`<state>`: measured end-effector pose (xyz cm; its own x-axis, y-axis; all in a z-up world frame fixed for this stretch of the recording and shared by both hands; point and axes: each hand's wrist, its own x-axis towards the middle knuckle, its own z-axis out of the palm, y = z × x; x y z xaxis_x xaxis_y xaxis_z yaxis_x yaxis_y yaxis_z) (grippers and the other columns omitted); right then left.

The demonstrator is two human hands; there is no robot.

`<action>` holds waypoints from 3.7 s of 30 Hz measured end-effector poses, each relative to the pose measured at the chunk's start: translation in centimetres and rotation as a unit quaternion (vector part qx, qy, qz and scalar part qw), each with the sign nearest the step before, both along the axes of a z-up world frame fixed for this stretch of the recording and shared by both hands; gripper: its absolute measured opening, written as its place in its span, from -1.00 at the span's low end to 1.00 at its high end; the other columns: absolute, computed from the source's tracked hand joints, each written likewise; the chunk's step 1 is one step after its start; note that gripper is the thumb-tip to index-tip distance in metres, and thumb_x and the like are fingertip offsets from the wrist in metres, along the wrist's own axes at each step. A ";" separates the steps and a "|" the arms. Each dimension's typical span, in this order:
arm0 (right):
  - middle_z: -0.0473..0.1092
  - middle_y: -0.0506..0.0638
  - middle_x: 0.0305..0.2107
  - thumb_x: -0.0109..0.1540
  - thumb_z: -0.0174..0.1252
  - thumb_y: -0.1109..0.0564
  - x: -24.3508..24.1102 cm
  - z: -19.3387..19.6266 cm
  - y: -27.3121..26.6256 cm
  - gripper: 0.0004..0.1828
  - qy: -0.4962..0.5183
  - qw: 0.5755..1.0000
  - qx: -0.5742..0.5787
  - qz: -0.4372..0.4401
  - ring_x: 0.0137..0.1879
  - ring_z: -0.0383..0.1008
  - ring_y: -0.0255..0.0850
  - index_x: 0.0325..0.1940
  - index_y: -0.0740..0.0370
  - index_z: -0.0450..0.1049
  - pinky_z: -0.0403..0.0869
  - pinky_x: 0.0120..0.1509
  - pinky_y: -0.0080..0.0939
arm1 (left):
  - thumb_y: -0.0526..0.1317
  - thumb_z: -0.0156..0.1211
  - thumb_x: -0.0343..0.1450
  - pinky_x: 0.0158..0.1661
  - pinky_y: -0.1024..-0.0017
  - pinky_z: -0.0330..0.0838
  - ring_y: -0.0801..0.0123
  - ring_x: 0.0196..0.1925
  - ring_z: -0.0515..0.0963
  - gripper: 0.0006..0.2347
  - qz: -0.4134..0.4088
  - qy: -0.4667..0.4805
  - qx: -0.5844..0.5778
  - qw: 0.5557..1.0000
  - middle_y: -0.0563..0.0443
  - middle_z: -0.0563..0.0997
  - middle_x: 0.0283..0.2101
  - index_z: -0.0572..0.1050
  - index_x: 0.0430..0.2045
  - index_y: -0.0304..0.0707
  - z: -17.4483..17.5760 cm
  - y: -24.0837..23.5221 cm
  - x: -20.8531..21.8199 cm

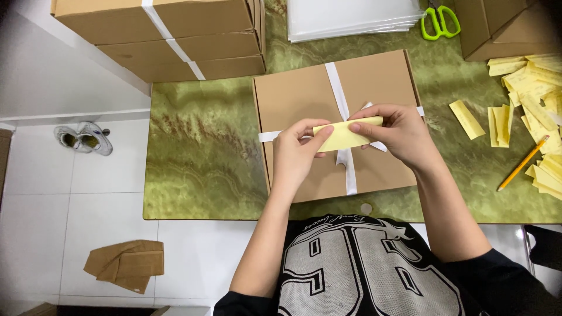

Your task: The person places a plastic-wrapped item into a cardboard box, closes it, and stacks it. They then tie a white ribbon around a box and attach a yellow tag. Later, they open a box, remove a yellow shirt, and hang it on a green hanger among other clothes.

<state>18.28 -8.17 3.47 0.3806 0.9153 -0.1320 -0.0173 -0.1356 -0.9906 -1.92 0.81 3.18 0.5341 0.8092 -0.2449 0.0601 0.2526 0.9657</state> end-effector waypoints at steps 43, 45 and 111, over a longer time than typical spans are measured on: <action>0.57 -0.05 -0.54 0.23 0.45 0.20 -0.3 0.8 0.2 -0.95 -0.112 0.977 -0.080 0.161 -0.37 0.47 -0.33 -0.23 0.19 0.75 0.42 -0.24 -0.34 | -0.18 0.47 0.39 -0.39 0.50 0.62 0.42 -0.40 0.61 -0.87 -0.102 0.089 0.116 0.984 -0.05 0.66 -0.48 0.70 -0.34 -0.23 -0.5 0.1 -0.8; 0.57 -0.06 -0.55 0.24 0.44 0.20 -0.6 1.4 0.2 -0.97 -0.122 0.976 -0.075 0.164 -0.37 0.45 -0.33 -0.25 0.19 0.75 0.43 -0.24 -0.34 | -0.11 0.42 0.44 -0.28 0.39 0.60 0.39 -0.29 0.60 -0.85 -0.103 0.110 0.144 0.978 -0.01 0.63 -0.43 0.66 -0.33 -0.15 -0.6 -0.4 -0.5; 0.57 0.19 -0.27 0.34 0.29 0.09 21.7 -13.5 -31.7 -0.05 0.041 0.849 -0.145 -0.507 -0.23 0.64 -0.10 0.66 0.25 -0.12 0.58 -0.20 -0.20 | -0.24 0.14 0.55 -0.25 0.33 0.70 0.13 -0.08 0.76 -0.80 -0.282 0.114 0.087 0.949 -0.21 0.72 0.01 0.64 -0.02 -0.24 -8.0 -17.0 29.9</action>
<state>40.01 -39.91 -10.04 0.9320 0.0480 -0.3594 -0.3375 -0.2475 -0.9082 27.99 -16.22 -4.82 0.8432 0.4492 -0.2954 0.3505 -0.0428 0.9356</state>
